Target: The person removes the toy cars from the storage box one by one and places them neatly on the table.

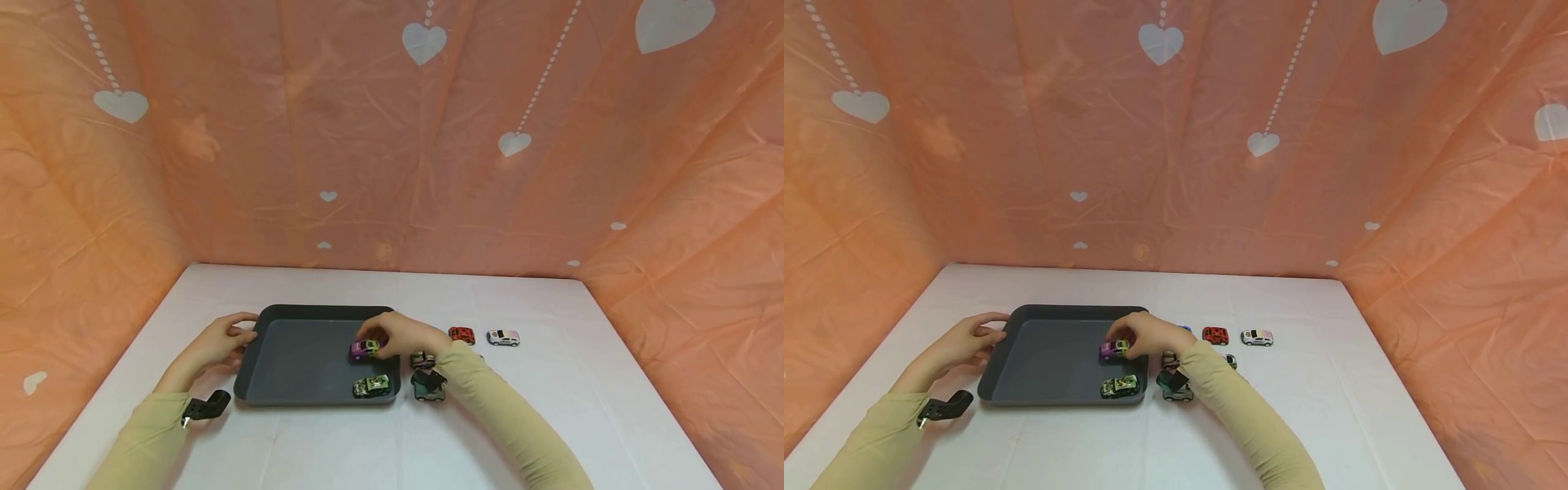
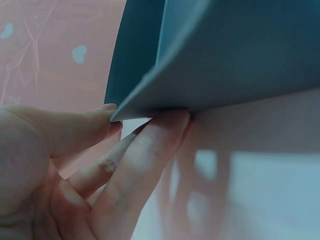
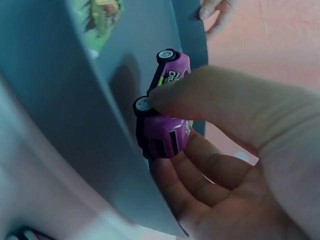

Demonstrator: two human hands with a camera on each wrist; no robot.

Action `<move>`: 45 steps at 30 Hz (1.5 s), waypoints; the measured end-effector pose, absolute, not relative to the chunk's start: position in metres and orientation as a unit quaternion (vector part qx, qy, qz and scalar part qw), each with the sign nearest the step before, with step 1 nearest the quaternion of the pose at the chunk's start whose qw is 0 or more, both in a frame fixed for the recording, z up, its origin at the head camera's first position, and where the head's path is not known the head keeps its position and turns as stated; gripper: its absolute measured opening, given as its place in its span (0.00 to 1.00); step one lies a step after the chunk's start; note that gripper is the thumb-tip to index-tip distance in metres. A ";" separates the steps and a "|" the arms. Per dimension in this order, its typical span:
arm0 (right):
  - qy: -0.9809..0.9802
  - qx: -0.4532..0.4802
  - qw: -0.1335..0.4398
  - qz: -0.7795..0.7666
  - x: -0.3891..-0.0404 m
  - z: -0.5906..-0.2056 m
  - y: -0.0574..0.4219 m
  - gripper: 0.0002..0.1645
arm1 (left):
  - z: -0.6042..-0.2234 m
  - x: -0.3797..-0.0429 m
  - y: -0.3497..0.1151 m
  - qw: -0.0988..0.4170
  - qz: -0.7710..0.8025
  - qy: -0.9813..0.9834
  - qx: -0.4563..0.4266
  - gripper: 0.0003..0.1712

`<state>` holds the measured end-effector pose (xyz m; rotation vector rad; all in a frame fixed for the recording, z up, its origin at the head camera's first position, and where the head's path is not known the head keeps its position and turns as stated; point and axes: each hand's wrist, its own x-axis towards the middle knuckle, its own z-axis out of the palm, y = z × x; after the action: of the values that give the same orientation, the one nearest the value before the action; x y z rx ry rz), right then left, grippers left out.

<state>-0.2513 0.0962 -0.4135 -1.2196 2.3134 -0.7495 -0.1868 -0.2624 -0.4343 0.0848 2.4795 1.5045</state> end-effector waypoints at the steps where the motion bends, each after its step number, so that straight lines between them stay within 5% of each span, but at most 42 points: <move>1: 0.832 -0.437 0.208 -0.272 -0.251 -0.412 0.098 0.26 | -0.434 -0.187 -0.262 0.120 0.514 0.849 0.029 0.25; 26: 0.841 -0.410 0.157 -0.315 -0.232 -0.378 0.198 0.26 | -0.434 -0.187 -0.261 0.114 0.517 0.847 0.042 0.25; 45: 0.872 -0.346 0.122 -0.324 -0.211 -0.403 0.293 0.23 | -0.437 -0.186 -0.262 0.111 0.512 0.851 0.036 0.25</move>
<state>-0.2111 0.2934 -0.4033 -1.0102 2.5455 -0.9463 -0.1863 -0.2616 -0.4370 0.1066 2.4989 1.5045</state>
